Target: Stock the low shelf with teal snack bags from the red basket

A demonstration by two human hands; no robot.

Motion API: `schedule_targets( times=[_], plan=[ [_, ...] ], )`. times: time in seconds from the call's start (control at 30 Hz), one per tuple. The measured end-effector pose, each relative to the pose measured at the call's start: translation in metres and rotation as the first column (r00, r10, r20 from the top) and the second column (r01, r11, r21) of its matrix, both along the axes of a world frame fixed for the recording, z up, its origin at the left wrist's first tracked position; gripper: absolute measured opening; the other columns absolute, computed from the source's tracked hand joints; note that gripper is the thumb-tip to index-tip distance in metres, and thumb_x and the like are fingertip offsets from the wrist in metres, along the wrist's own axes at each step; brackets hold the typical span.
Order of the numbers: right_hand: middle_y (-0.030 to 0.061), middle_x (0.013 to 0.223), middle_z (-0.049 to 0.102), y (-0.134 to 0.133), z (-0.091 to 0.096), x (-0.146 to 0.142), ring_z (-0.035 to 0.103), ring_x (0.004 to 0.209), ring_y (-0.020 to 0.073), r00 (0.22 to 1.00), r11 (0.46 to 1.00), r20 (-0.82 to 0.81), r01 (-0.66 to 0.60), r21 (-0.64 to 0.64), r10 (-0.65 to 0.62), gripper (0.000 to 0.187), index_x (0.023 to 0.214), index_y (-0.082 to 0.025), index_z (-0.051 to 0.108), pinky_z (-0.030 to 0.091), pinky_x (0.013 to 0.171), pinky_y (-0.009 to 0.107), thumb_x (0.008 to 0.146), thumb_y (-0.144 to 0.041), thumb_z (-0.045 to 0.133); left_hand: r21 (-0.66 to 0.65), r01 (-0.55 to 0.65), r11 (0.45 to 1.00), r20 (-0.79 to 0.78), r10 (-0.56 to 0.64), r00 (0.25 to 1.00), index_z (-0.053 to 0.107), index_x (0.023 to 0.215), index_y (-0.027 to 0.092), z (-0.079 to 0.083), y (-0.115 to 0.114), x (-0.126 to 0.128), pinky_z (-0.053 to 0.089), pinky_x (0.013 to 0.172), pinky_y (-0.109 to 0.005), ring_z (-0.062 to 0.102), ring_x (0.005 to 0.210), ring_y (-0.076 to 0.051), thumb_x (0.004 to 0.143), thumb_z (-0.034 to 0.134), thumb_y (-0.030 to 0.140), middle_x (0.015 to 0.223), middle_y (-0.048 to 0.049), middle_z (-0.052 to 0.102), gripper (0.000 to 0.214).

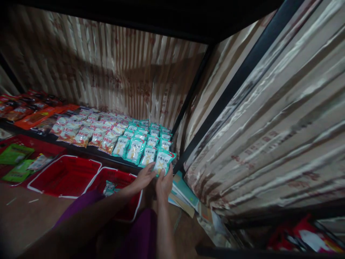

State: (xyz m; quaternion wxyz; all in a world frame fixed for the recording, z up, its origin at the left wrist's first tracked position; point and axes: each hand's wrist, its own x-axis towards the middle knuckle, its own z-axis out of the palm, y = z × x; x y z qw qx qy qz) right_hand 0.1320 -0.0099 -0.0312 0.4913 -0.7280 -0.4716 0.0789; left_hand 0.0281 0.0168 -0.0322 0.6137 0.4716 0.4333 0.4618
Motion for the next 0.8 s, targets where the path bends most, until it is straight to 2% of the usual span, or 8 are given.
schedule_targets(
  times=[0.07,0.17,0.23,0.33,0.4,0.47,0.6,0.8],
  plan=[
    [0.0193,0.131,0.053,0.009,0.000,0.001,0.050,0.119,0.0307,0.997,1.000,0.071,-0.026,0.003,0.026,0.062,0.139,-0.010,0.036,0.037,0.096,0.042,0.086,-0.043,0.029,0.023,-0.003,1.000,-0.029,0.004,1.000,0.059,0.119,0.022,-0.001,0.008,0.004,0.037,0.106,-0.036,0.049,0.125,-0.027,0.067,0.073,0.033,0.129,-0.0074,0.059,0.056],
    [0.0194,0.131,0.053,0.021,0.000,0.002,0.049,0.118,0.0315,0.989,0.998,0.151,0.003,-0.064,0.006,0.060,0.139,-0.010,0.036,0.035,0.097,0.044,0.085,-0.034,0.029,0.050,0.016,0.999,-0.036,-0.014,0.999,0.057,0.120,0.020,-0.005,0.019,0.010,0.038,0.104,-0.037,0.053,0.121,-0.027,0.069,0.072,0.033,0.128,-0.0095,0.060,0.055],
    [0.0202,0.132,0.051,0.028,0.000,0.002,0.049,0.119,0.0324,0.986,0.994,0.167,0.030,-0.101,-0.013,0.060,0.140,-0.010,0.035,0.035,0.096,0.045,0.084,-0.031,0.030,0.055,0.029,0.998,-0.029,-0.027,0.999,0.056,0.121,0.020,-0.008,0.024,0.013,0.039,0.104,-0.037,0.054,0.119,-0.026,0.070,0.071,0.033,0.126,-0.0100,0.061,0.054],
    [0.0201,0.132,0.051,0.037,-0.002,0.002,0.048,0.119,0.0315,0.990,0.995,0.136,0.044,-0.092,-0.031,0.060,0.141,-0.010,0.034,0.035,0.097,0.044,0.083,-0.028,0.033,0.059,0.033,0.998,-0.040,-0.030,0.999,0.054,0.124,0.019,-0.007,0.030,0.017,0.038,0.105,-0.037,0.053,0.120,-0.026,0.073,0.069,0.033,0.125,-0.0094,0.062,0.055],
    [0.0208,0.129,0.053,0.041,-0.004,0.003,0.049,0.118,0.0309,0.994,0.996,0.103,0.044,-0.077,-0.036,0.061,0.141,-0.009,0.032,0.037,0.096,0.043,0.082,-0.026,0.034,0.060,0.037,0.998,-0.127,-0.029,0.992,0.053,0.126,0.019,0.000,0.031,0.019,0.036,0.106,-0.035,0.051,0.123,-0.025,0.075,0.066,0.033,0.128,-0.0089,0.060,0.055],
    [0.0221,0.128,0.052,0.044,-0.006,0.005,0.050,0.117,0.0308,0.996,0.996,0.080,0.037,-0.077,-0.031,0.062,0.142,-0.007,0.030,0.037,0.096,0.043,0.083,-0.026,0.033,0.061,0.054,0.997,-0.288,-0.034,0.957,0.051,0.128,0.018,0.011,0.031,0.019,0.035,0.107,-0.034,0.049,0.125,-0.024,0.078,0.061,0.033,0.131,-0.0081,0.058,0.053],
    [0.0217,0.134,0.048,0.046,-0.007,0.007,0.047,0.122,0.0304,0.999,0.996,0.042,0.035,-0.087,-0.032,0.064,0.144,-0.008,0.023,0.037,0.098,0.043,0.084,-0.028,0.033,0.104,0.111,0.988,-0.568,-0.033,0.822,0.046,0.134,0.014,0.033,0.027,0.019,0.031,0.110,-0.032,0.046,0.129,-0.023,0.085,0.049,0.032,0.139,-0.0114,0.050,0.052],
    [0.0171,0.130,0.052,0.049,-0.012,0.010,0.049,0.119,0.0286,0.997,0.996,0.074,0.020,-0.090,-0.014,0.064,0.146,-0.016,0.021,0.037,0.097,0.042,0.085,-0.028,0.033,0.079,0.162,0.984,-0.683,-0.065,0.727,0.039,0.139,0.010,0.051,0.025,0.025,0.032,0.109,-0.031,0.046,0.129,-0.024,0.089,0.042,0.039,0.139,-0.0144,0.049,0.058]
  ],
)
